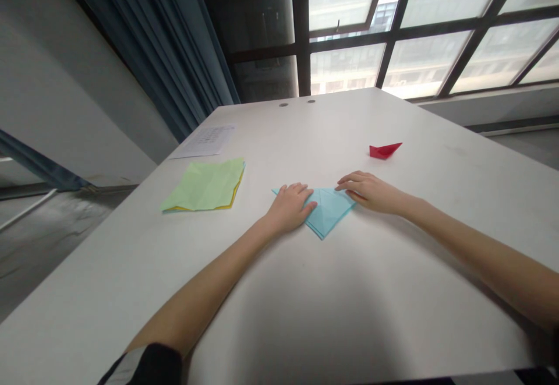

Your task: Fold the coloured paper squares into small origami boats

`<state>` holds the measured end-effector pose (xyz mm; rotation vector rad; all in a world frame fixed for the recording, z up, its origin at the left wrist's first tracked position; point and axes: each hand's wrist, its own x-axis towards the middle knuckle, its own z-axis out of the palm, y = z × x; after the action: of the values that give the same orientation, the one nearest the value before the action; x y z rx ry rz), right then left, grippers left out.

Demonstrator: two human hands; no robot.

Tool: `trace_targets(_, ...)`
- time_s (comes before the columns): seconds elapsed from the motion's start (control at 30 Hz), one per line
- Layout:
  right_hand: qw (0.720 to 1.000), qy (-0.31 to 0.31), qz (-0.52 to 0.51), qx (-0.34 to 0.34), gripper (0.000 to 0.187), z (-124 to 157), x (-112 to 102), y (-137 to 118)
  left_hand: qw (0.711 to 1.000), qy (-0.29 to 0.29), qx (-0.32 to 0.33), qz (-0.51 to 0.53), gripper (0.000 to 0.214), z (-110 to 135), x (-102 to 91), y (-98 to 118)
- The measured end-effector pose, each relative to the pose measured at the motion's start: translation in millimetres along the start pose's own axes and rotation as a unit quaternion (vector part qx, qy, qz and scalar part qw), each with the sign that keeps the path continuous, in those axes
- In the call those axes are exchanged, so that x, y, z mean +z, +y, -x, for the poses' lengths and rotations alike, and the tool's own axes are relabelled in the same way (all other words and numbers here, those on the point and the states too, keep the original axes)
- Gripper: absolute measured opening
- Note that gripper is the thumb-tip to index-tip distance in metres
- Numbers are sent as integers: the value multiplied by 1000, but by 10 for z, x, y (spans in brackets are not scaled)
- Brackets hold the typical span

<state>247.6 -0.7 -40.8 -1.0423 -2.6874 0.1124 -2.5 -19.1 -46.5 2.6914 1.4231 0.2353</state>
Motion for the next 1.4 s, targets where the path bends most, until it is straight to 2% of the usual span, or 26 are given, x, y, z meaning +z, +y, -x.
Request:
trace_targets(0.07,1000,-2,-21,8,40,-22,69,-113,999,-42,7,4,56,24,77,56)
trace_targets(0.17,998,-38,-41,22,56,-15,223,-225,996,-89,9,2,64,58,158,60)
trace_targets(0.33,993,-97,-36,63,66,41,382,-238,993,-121,-6,8,73,71,144,29)
trace_targets(0.57,987,-127,-35,87,79,120,360,-142,973,-170,-156,-16,105,92,56,-78)
trace_targets(0.67,986,-143,-51,74,86,151,332,-99,968,-183,-172,-23,116,110,39,-136)
trace_targets(0.8,985,-147,-72,56,94,156,273,-43,970,-180,-163,-28,116,113,52,-168)
trace_targets(0.9,991,-99,-82,28,90,128,221,-25,970,-181,-158,-31,114,108,54,-171)
trace_targets(1.0,994,-44,-93,-23,71,92,153,-56,971,-182,-149,-31,113,104,25,-173)
trace_targets(1.1,991,-39,-111,-62,46,71,80,-115,972,-186,-139,-30,110,101,-12,-187)
trace_targets(1.17,988,-55,-125,-68,38,69,48,-140,972,-191,-133,-30,110,98,-25,-207)
trace_targets(1.27,988,-67,-129,-58,37,71,27,-139,973,-194,-122,-31,113,93,-25,-239)
trace_targets(1.4,988,-69,-122,-57,45,67,20,-121,974,-194,-117,-29,112,88,-20,-253)
